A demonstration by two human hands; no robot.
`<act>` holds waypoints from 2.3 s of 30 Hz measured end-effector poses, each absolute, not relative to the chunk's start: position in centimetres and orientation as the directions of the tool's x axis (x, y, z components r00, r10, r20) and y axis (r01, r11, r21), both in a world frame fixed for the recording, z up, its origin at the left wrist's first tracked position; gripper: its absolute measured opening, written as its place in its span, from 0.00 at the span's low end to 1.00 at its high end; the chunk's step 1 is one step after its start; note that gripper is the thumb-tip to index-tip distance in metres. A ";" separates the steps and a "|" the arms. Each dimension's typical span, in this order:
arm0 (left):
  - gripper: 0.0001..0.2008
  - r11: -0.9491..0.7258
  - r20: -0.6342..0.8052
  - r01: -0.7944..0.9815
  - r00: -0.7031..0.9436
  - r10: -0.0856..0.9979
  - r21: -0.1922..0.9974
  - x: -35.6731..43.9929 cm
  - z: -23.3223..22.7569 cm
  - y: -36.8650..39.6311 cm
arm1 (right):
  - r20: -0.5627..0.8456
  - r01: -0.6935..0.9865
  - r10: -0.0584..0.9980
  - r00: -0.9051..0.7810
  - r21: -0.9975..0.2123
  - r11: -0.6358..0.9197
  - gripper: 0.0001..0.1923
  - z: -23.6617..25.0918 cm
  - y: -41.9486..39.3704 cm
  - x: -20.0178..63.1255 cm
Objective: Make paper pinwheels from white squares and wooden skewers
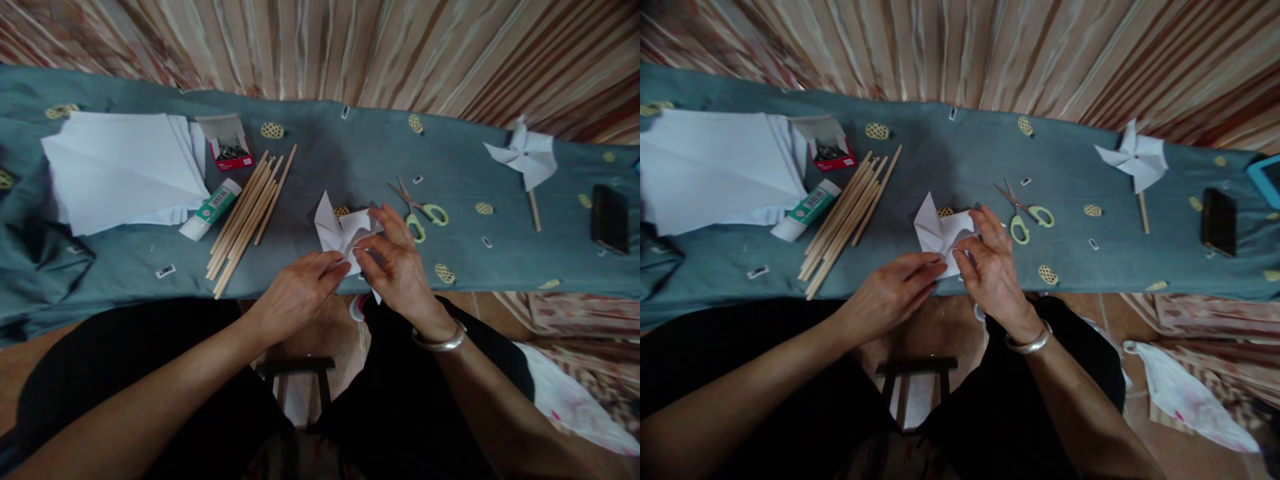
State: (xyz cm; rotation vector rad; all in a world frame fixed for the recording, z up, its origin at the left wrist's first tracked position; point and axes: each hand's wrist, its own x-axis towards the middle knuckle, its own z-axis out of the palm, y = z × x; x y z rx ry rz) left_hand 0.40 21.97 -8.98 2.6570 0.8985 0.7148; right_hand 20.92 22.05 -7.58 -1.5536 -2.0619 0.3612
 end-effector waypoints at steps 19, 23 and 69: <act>0.13 -0.789 0.304 0.513 0.734 0.607 0.338 0.5 -8.9 22.0 | 0.325 0.832 0.925 -0.198 -0.442 0.334 0.07 -7.9 22.1 19.8; 0.14 -0.790 0.293 0.515 0.740 0.606 0.332 0.5 -8.9 22.1 | 0.308 0.836 0.935 -0.176 -0.454 0.307 0.06 -8.0 22.1 19.9; 0.11 -0.808 0.303 0.499 0.754 0.583 0.313 0.6 -8.7 22.1 | 0.330 0.862 0.896 -0.297 -0.310 0.400 0.16 -8.3 21.4 20.1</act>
